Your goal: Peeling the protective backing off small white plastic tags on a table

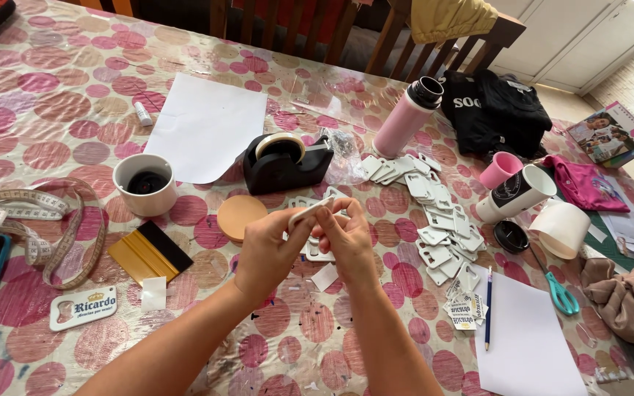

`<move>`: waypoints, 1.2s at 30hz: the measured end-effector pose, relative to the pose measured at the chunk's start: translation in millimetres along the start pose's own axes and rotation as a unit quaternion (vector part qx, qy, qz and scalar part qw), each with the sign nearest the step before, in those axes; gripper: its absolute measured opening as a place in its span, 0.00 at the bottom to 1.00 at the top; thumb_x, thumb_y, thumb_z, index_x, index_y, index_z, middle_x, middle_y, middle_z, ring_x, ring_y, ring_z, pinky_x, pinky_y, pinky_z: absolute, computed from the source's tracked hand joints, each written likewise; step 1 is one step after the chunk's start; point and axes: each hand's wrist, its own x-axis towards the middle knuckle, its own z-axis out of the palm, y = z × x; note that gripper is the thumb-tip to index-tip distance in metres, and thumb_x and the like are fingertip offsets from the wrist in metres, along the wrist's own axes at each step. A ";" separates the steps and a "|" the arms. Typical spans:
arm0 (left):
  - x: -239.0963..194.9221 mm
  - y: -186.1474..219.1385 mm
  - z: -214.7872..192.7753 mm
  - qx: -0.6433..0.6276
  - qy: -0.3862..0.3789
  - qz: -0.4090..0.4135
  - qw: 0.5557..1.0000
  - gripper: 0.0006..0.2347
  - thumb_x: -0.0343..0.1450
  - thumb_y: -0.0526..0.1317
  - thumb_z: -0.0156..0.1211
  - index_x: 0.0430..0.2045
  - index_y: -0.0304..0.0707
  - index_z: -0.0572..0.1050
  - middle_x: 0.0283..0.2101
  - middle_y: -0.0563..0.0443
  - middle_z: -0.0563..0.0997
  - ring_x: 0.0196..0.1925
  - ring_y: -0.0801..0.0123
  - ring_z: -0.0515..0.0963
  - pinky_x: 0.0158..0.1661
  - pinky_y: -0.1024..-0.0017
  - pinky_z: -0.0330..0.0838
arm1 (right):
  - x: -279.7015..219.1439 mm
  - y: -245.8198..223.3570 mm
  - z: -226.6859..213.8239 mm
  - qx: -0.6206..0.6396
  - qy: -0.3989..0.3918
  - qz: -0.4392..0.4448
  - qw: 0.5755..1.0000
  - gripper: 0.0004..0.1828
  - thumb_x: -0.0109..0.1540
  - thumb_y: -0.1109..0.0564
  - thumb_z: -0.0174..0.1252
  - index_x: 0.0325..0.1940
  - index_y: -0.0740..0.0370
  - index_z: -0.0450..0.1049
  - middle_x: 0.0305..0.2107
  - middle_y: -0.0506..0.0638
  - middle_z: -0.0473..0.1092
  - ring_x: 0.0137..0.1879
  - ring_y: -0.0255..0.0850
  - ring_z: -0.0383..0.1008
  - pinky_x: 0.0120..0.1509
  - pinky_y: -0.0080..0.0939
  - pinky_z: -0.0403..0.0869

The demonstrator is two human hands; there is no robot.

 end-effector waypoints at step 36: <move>11.0 -15.6 -11.6 0.072 -0.155 0.056 0.984 0.04 0.72 0.36 0.61 0.35 0.41 0.82 0.23 0.49 0.71 0.22 0.63 0.74 0.25 0.69 0.73 | -2.0 -97.7 -16.1 -0.452 -0.211 -0.333 0.800 0.04 0.67 0.55 0.59 0.39 0.55 0.76 0.32 0.48 0.75 0.45 0.50 0.77 0.55 0.50 0.70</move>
